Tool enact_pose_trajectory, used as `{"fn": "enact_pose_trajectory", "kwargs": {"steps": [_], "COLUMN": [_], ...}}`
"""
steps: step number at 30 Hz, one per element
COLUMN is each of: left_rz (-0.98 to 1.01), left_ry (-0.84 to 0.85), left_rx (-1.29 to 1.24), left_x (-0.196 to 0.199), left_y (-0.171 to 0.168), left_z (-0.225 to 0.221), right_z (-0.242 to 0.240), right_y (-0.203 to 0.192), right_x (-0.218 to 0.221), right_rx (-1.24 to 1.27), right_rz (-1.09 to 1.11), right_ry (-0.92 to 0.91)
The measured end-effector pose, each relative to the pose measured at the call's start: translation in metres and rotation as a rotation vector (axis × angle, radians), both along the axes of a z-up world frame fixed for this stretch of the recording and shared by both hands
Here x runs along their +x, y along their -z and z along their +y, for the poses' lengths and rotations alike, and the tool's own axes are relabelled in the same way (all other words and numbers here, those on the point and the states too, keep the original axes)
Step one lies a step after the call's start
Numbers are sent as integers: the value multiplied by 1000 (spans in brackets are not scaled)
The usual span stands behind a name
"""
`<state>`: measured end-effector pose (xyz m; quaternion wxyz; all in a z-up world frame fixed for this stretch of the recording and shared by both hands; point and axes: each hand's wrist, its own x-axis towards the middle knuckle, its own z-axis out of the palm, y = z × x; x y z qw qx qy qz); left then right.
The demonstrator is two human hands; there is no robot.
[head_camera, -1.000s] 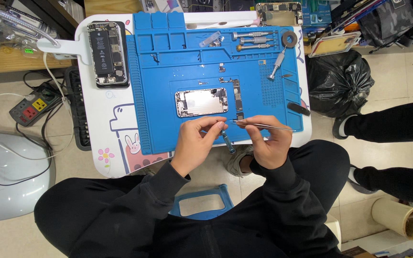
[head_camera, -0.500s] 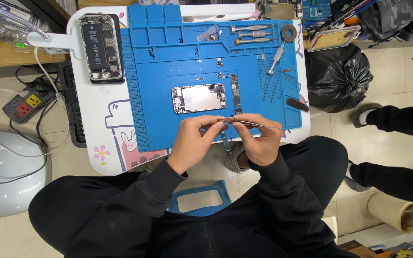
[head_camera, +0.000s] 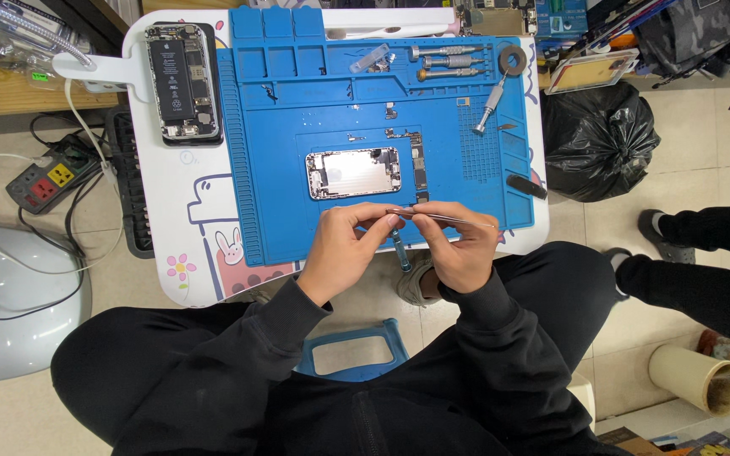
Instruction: The person is repairing a smartphone on a blue work mat. They use a screwdriver to remove screws and tweezers to handle small components, carefully disassembling and reassembling parts of the phone's internal structure.
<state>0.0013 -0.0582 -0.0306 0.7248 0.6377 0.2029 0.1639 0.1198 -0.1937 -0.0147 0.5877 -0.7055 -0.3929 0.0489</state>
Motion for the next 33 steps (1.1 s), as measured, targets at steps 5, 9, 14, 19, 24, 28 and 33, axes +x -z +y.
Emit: {"fn": "enact_pose_trajectory", "kwargs": {"steps": [5, 9, 14, 19, 24, 28, 33], "left_rz": [4, 25, 24, -12, -69, -80, -116], "left_ry": [9, 12, -44, -132, -199, -219, -205], "left_rx": [13, 69, 153, 238, 285, 287, 306], "left_x": [1, 1, -1, -8, -14, -14, -13], "left_y": [1, 3, -15, -31, -31, -28, -28], "left_z": [1, 6, 29, 60, 75, 75, 73], "right_z": [-2, 7, -1, 6, 21, 25, 30], "right_y": [2, -6, 11, 24, 36, 47, 49], "right_x": [-1, -10, -7, -21, -47, -59, -62], "right_rx": [5, 90, 111, 49, -52, -131, -148], "right_rz": [9, 29, 49, 63, 21, 21, -43], "right_ry": [20, 79, 180, 147, 33, -13, -85]}}
